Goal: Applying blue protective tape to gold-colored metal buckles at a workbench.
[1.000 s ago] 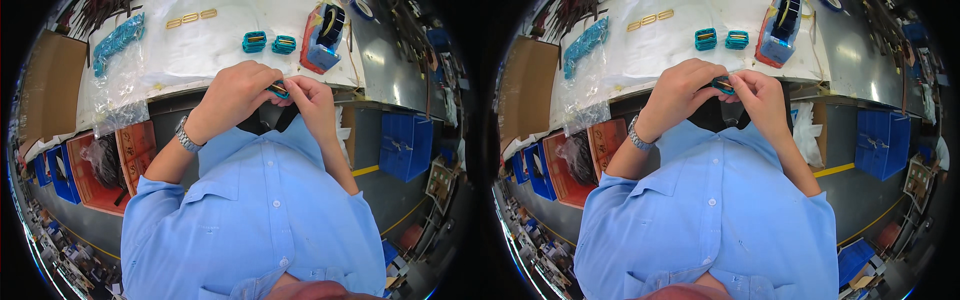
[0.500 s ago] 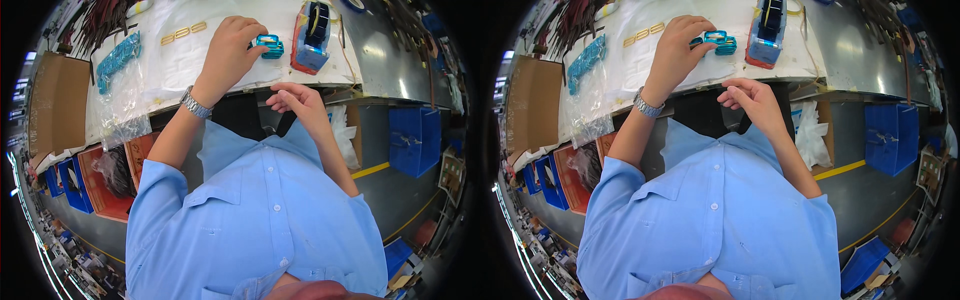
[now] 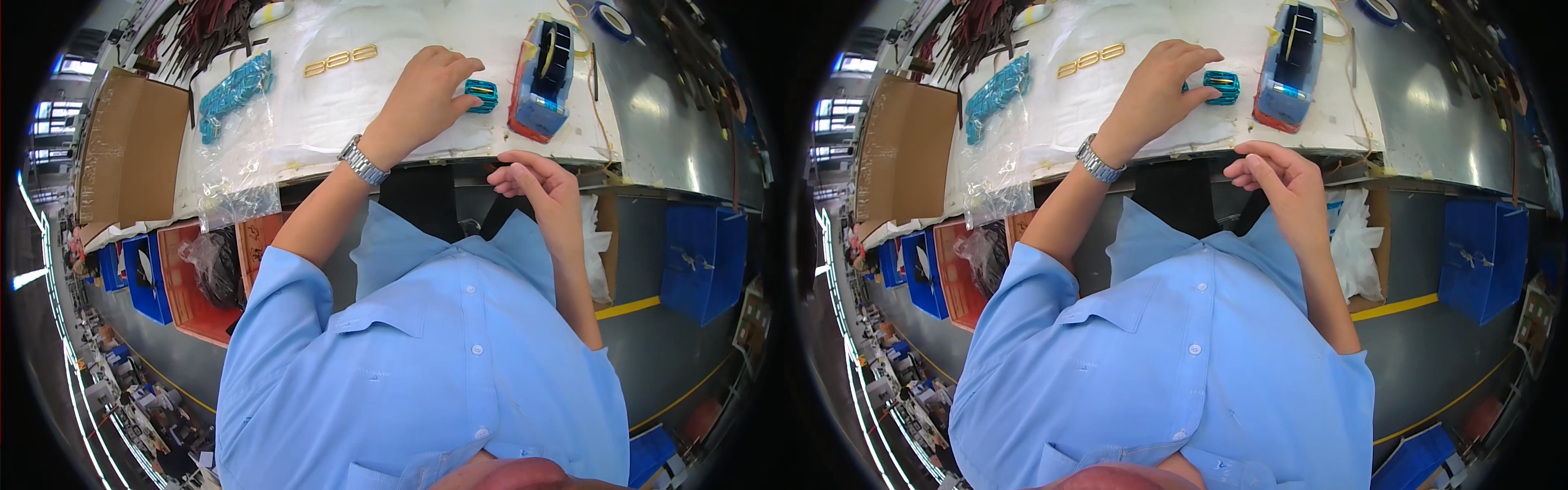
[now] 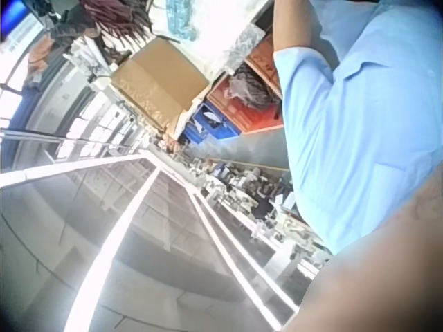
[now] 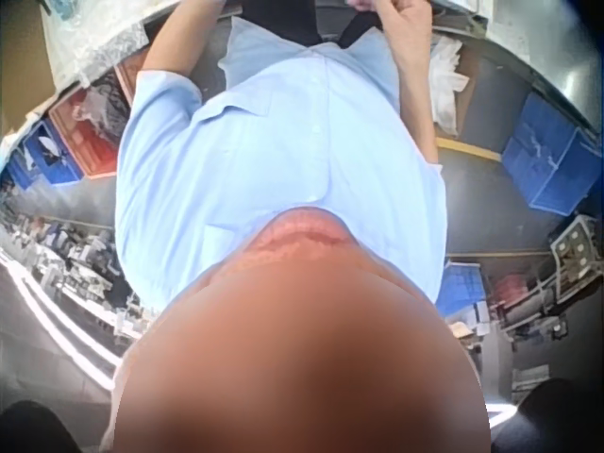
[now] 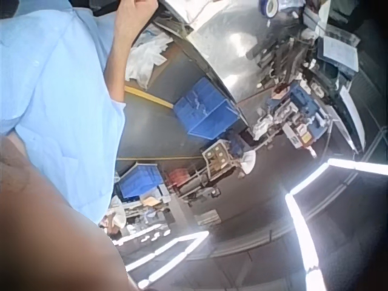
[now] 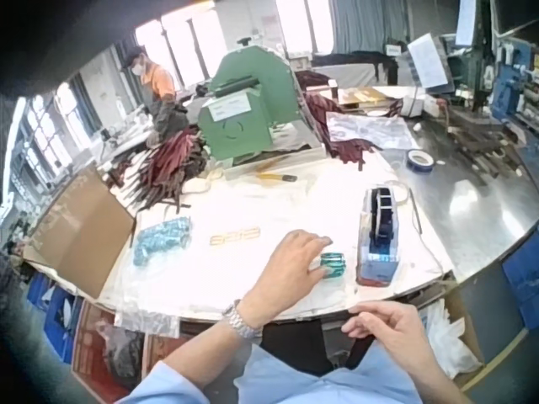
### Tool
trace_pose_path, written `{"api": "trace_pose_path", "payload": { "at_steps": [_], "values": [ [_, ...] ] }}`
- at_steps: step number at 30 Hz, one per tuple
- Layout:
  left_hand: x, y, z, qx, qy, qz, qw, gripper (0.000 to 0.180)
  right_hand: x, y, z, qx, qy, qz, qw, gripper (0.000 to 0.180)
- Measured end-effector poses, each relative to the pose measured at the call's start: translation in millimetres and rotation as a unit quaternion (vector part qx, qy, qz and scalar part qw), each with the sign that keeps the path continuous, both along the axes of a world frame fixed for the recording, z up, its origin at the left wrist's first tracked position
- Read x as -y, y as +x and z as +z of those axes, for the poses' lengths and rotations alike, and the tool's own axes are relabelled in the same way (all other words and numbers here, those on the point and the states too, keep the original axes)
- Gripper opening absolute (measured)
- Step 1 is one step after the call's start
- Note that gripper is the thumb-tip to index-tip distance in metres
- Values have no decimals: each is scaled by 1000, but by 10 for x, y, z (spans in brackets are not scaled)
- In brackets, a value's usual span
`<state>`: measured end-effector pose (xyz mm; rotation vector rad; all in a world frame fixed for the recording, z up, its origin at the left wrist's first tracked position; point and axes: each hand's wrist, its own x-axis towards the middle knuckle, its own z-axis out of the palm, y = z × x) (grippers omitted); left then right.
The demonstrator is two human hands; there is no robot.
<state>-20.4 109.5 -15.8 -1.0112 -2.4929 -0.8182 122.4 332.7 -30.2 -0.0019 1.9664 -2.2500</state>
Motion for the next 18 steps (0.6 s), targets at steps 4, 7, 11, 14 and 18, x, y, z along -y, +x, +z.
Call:
{"api": "trace_pose_path", "payload": {
  "at_steps": [4,7,11,14,18],
  "values": [
    [341,-182,127,-30,26,22,999,30,-93,40,137,-48,18,-63,997,26],
    [743,-396,318,-43,-117,114,986,19,-273,1,184,-110,97,-185,972,24],
    [1142,-715,141,-84,-273,97,953,13,-460,-212,210,-144,118,-258,948,23],
    [1198,-833,-6,-83,-292,57,951,9,-606,-438,29,-174,182,-228,941,26],
    [1112,-912,-42,-79,-282,39,955,6,-570,-561,24,-102,146,-171,969,33]
  ]
}}
